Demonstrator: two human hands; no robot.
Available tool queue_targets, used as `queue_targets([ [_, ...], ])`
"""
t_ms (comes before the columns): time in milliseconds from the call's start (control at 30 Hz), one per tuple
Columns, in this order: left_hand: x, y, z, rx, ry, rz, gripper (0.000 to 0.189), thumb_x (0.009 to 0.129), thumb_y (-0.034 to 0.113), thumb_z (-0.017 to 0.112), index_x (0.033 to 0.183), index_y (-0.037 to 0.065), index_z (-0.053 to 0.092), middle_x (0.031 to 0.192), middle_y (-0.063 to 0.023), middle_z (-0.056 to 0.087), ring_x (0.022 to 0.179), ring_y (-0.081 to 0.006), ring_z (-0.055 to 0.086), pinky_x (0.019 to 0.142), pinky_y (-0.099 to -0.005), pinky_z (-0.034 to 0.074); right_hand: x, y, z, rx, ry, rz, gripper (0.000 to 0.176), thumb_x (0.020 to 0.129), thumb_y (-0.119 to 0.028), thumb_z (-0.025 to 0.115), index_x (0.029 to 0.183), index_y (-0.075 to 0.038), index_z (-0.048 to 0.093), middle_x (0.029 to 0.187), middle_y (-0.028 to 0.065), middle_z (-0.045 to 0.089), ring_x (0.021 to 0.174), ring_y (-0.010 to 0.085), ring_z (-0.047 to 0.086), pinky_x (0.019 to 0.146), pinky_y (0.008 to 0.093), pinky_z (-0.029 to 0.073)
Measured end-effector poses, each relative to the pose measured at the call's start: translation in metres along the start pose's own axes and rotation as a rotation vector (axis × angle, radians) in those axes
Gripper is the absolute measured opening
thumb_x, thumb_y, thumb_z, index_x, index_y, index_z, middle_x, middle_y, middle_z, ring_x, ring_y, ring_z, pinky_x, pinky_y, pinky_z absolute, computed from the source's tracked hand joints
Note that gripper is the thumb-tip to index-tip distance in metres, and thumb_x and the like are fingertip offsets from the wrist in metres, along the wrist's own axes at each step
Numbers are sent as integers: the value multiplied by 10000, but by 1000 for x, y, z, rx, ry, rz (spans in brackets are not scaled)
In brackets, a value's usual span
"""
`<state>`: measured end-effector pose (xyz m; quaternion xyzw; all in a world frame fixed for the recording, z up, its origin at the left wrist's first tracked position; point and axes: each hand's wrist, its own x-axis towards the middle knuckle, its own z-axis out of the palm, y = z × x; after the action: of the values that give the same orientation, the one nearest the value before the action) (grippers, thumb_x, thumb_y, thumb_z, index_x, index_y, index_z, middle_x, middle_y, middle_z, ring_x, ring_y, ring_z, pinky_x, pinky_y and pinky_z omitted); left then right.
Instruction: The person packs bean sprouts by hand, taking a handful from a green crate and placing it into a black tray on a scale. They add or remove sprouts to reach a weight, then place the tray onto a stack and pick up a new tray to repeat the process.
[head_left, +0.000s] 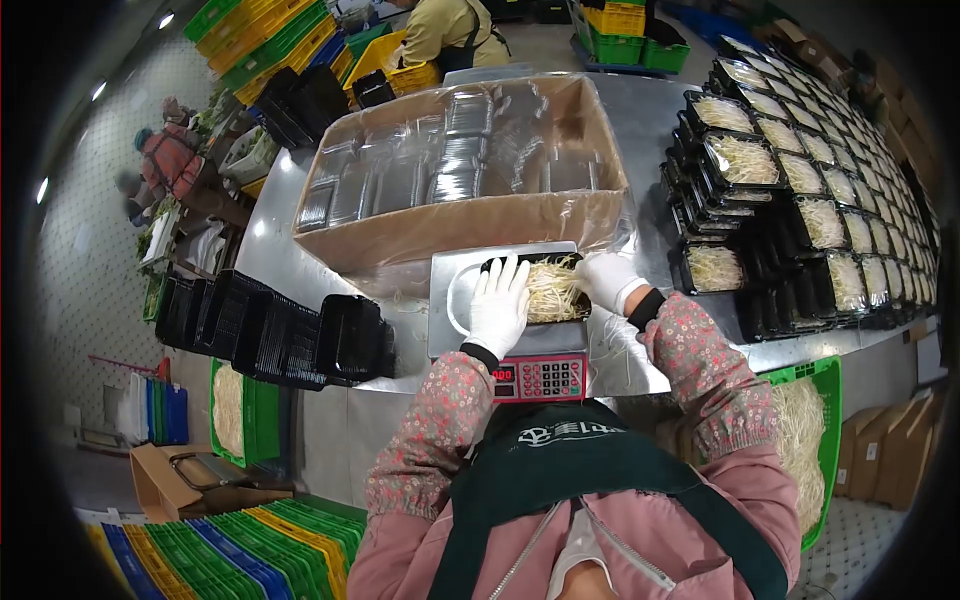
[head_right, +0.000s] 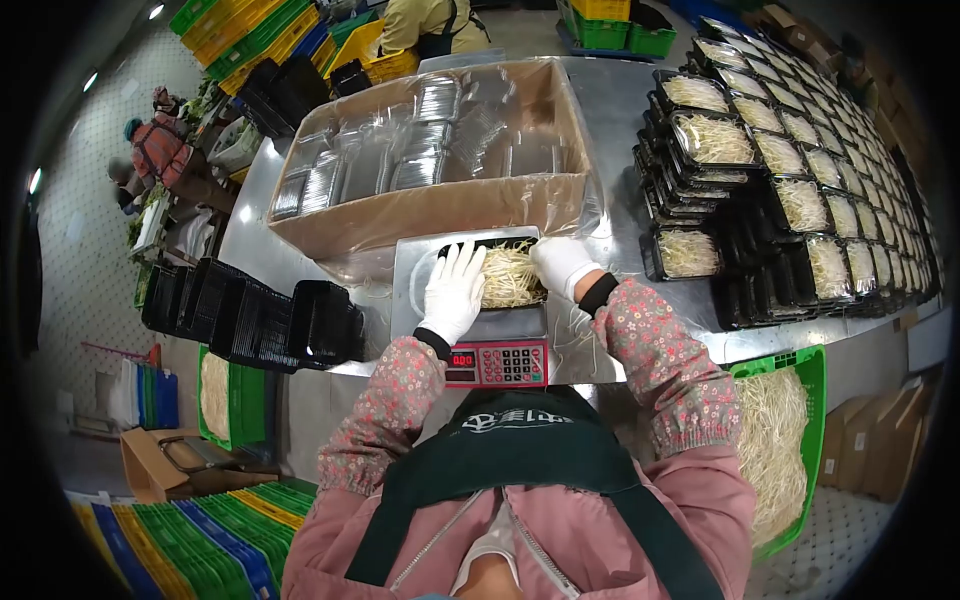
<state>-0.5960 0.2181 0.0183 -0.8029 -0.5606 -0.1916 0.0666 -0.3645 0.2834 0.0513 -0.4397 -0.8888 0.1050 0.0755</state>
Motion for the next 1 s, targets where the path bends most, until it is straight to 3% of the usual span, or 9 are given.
queue_targets([
  [133,-2,-2,2,-20,12,9,515,920,214,570,1413,95,485,1471,-151,453,1311,-356,447,1088,-466,341,-21,23,-52,187,113,8,172,817,-200,675,844,-41,735,819,171,700,770,306,687,726,384,535],
  [267,-5,-20,-10,-608,71,-89,510,904,126,558,1405,61,482,1477,-171,436,1330,-347,425,1123,-437,312,-62,64,-85,669,212,313,139,850,-103,715,834,36,707,686,79,682,560,89,592,530,257,473],
  [367,-5,-44,-23,-910,165,-260,437,952,32,501,1389,13,498,1375,-162,550,1294,-269,505,1114,-355,347,-88,102,-52,976,137,525,115,878,-85,707,894,28,699,710,1,673,591,43,560,520,222,444],
  [400,-8,-51,-35,-1026,192,-303,424,970,31,487,1393,1,492,1371,-150,557,1288,-247,512,1101,-333,361,-94,119,-19,974,184,456,128,880,-108,687,830,10,684,658,70,651,529,107,582,469,290,458],
  [433,-8,-59,-42,-1201,208,-388,407,996,48,468,1395,-26,476,1381,-138,549,1273,-204,513,1082,-304,373,-103,138,17,654,152,408,143,856,-119,700,815,18,692,667,102,658,569,143,611,524,319,482],
  [533,-11,-62,-88,-1054,163,-401,435,990,76,502,1405,-45,450,1389,-166,535,1276,-231,513,1088,-321,381,-132,156,61,181,24,331,175,772,-142,738,789,29,707,710,177,672,690,226,668,669,363,514],
  [667,-9,-45,-84,-1202,55,-363,487,943,123,595,1390,-27,472,1400,-192,529,1269,-259,539,1060,-351,413,-116,146,35,402,41,500,136,774,-116,730,846,0,730,739,172,700,687,230,690,651,335,520],
  [800,11,-2,-56,-509,-57,-180,595,892,372,648,1381,60,513,1433,-176,482,1335,-331,442,1128,-409,324,-77,114,0,446,210,266,122,805,-90,715,857,19,719,732,149,699,679,198,673,650,314,509],
  [1000,-1,-1,7,-457,89,-128,355,928,147,552,1276,112,615,1333,-155,581,1289,-344,493,1115,-450,353,-37,62,-50,911,383,230,159,837,-60,711,980,5,730,883,110,714,784,170,665,709,289,513],
])
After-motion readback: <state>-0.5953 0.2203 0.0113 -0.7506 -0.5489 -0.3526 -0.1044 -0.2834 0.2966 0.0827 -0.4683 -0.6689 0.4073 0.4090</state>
